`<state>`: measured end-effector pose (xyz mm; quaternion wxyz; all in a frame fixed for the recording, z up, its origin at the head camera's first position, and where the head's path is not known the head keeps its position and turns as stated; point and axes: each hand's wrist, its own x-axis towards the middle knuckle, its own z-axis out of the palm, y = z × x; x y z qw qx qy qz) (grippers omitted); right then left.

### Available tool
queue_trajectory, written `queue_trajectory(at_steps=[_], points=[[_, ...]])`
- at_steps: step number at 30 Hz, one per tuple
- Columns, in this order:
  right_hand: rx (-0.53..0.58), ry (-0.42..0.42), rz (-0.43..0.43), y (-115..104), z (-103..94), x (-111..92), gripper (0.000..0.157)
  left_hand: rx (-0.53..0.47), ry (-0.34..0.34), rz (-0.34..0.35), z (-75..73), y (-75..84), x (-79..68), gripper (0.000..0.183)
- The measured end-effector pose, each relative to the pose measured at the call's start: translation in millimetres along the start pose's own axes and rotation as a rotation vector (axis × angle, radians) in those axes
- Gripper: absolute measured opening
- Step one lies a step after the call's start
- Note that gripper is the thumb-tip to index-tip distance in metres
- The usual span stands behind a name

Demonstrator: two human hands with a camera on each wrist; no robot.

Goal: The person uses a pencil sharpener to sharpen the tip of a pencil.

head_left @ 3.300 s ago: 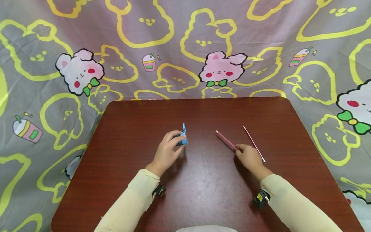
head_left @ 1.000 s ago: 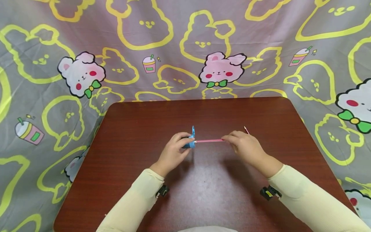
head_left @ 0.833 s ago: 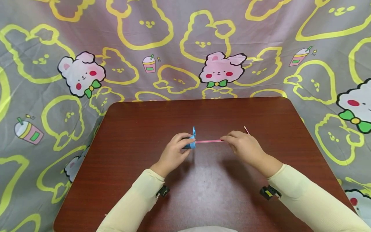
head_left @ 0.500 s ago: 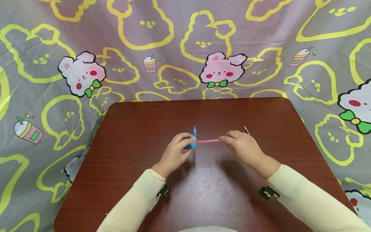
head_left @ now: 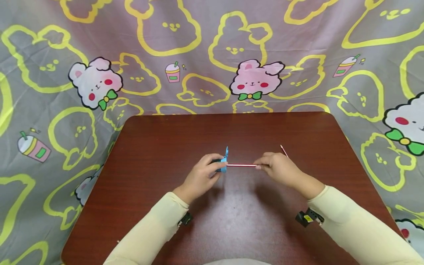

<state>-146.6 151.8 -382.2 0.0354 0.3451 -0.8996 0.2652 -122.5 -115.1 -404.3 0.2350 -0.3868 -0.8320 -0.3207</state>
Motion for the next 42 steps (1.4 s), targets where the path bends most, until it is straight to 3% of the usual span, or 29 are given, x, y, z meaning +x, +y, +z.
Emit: queue_trajectory(at_steps=[5,7,9,13,16,20,24,30,33,36,39,42], points=[[0.362,-0.347,0.247,6.4,-13.9,4.5,0.011,0.012,-0.002,0.105,1.0,3.5,2.3,0.03],[0.426,-0.421,0.301,8.0,-17.8,5.5,0.012,0.01,-0.007,0.121,1.8,4.7,2.6,0.03],[0.396,-0.426,0.293,7.8,-19.7,5.9,0.012,0.015,-0.005,0.115,2.9,4.9,3.1,0.03],[0.133,-0.294,0.205,1.0,-18.3,4.5,0.016,0.021,0.012,0.067,4.4,3.6,5.4,0.031],[-0.087,-0.145,0.14,-5.8,-15.3,1.0,0.031,0.014,0.02,0.024,3.4,2.7,7.1,0.031],[-0.288,0.079,0.003,-7.8,-10.7,-5.4,0.047,-0.005,0.021,-0.042,-0.4,0.8,6.7,0.031],[-0.35,0.292,-0.178,-0.7,-4.1,-9.6,0.047,-0.057,0.032,-0.111,-5.8,-1.6,6.6,0.032],[-0.372,0.512,-0.363,3.2,5.1,-9.0,0.02,-0.136,0.011,-0.183,-10.6,-0.1,8.9,0.036],[-0.385,0.556,-0.381,2.8,7.2,-8.7,0.017,-0.14,-0.009,-0.185,-10.9,1.7,9.7,0.036],[-0.367,0.542,-0.348,3.0,8.4,-9.4,0.013,-0.119,-0.009,-0.168,-10.2,2.3,9.9,0.036],[-0.308,0.456,-0.281,2.7,7.6,-10.1,0.01,-0.085,0.002,-0.136,-9.4,2.1,8.8,0.034],[-0.199,0.297,-0.183,2.6,3.1,-9.7,0.01,-0.043,0.011,-0.071,-8.0,1.3,7.4,0.031]])
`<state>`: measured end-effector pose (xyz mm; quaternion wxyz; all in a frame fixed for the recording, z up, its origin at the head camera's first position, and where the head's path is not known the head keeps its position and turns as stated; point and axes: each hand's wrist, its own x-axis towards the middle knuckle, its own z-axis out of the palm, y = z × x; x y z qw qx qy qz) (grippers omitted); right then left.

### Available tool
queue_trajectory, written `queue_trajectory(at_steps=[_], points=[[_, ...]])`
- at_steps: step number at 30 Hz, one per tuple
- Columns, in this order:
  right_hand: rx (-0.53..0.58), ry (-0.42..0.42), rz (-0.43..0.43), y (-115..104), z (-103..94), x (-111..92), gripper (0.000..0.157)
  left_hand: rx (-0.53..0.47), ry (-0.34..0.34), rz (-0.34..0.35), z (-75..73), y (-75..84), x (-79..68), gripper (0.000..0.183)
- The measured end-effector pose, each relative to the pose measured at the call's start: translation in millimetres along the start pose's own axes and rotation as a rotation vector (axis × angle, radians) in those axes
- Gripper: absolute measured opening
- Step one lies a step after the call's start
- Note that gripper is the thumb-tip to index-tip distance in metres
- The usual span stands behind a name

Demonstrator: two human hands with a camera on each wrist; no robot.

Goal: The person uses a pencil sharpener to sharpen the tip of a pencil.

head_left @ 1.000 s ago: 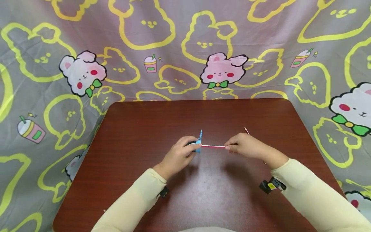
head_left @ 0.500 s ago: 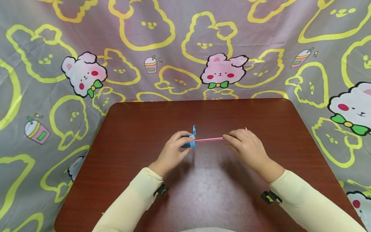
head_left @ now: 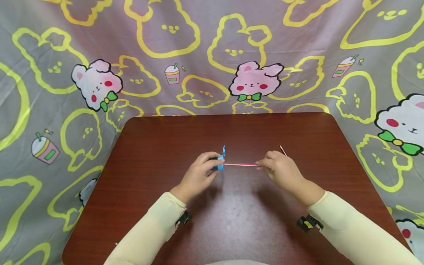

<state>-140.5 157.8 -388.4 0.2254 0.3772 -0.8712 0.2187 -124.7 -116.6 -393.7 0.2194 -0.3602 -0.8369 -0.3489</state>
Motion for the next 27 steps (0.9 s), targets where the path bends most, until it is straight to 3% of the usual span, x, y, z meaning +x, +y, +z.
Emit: queue_trajectory(at_steps=[3,7,9,11,15,19,24,27], points=[[0.234,-0.252,0.17,3.6,-6.4,4.6,0.007,0.028,0.001,0.069,1.1,-0.5,-2.1,0.031],[0.644,-0.601,0.511,13.3,-15.9,13.2,0.011,0.027,-0.005,0.129,1.6,-0.8,-4.7,0.033],[0.758,-0.692,0.616,17.3,-18.6,17.5,0.014,0.022,-0.007,0.137,1.7,-0.7,-5.9,0.033],[0.771,-0.713,0.63,18.9,-19.0,20.2,0.017,0.022,0.0,0.134,1.3,-0.7,-6.3,0.033],[0.559,-0.608,0.535,12.9,-16.4,20.6,0.021,0.036,0.008,0.096,0.5,-1.6,-6.4,0.03],[0.289,-0.449,0.443,2.1,-14.2,16.3,0.036,0.041,0.01,0.055,0.7,-3.8,-5.6,0.028],[0.007,-0.227,0.245,-4.3,-11.2,7.0,0.053,0.01,0.03,0.002,0.2,-5.8,-4.6,0.029],[-0.064,-0.058,0.097,-2.6,-6.6,1.2,0.047,-0.014,0.034,-0.018,-0.5,-5.6,-3.0,0.031]])
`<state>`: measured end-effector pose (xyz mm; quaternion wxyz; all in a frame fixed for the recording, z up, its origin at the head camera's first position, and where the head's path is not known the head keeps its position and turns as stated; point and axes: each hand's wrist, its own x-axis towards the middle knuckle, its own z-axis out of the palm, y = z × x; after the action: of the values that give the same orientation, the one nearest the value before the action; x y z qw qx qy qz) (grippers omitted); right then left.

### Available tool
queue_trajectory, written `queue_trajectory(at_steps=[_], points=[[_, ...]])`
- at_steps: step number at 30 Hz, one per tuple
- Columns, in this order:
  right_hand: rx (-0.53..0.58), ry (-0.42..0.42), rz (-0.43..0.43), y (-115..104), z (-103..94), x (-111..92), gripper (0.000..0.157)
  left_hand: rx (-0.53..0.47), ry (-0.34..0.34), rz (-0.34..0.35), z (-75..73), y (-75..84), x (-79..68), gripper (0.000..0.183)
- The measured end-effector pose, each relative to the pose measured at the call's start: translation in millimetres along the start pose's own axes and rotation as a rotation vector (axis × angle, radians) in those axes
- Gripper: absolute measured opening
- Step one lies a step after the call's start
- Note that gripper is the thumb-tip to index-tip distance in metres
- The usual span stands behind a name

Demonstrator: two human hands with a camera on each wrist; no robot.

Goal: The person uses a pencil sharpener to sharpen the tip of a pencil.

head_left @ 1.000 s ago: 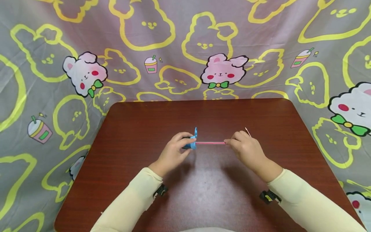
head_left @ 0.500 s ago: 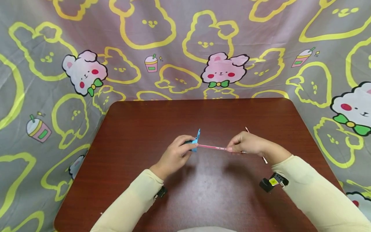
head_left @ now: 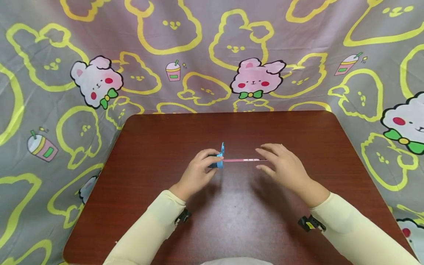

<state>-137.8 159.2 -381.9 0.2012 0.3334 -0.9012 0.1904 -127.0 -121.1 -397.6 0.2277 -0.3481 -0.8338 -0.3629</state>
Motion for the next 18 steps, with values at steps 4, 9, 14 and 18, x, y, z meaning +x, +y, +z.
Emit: queue_trajectory(at_steps=[4,9,14,18], points=[[-0.045,0.222,-0.179,2.3,8.5,-4.6,0.021,-0.04,-0.017,-0.038,-0.9,1.4,1.4,0.033],[-0.101,0.323,-0.257,2.1,15.4,-8.0,0.026,-0.1,-0.064,-0.101,-0.6,2.7,1.4,0.035],[0.014,0.165,-0.133,2.5,14.4,-10.0,0.006,-0.092,-0.116,-0.115,0.0,2.8,-1.0,0.037],[0.181,-0.112,0.053,3.1,3.9,-4.3,0.01,-0.035,-0.116,-0.048,2.0,2.4,-4.9,0.037]])
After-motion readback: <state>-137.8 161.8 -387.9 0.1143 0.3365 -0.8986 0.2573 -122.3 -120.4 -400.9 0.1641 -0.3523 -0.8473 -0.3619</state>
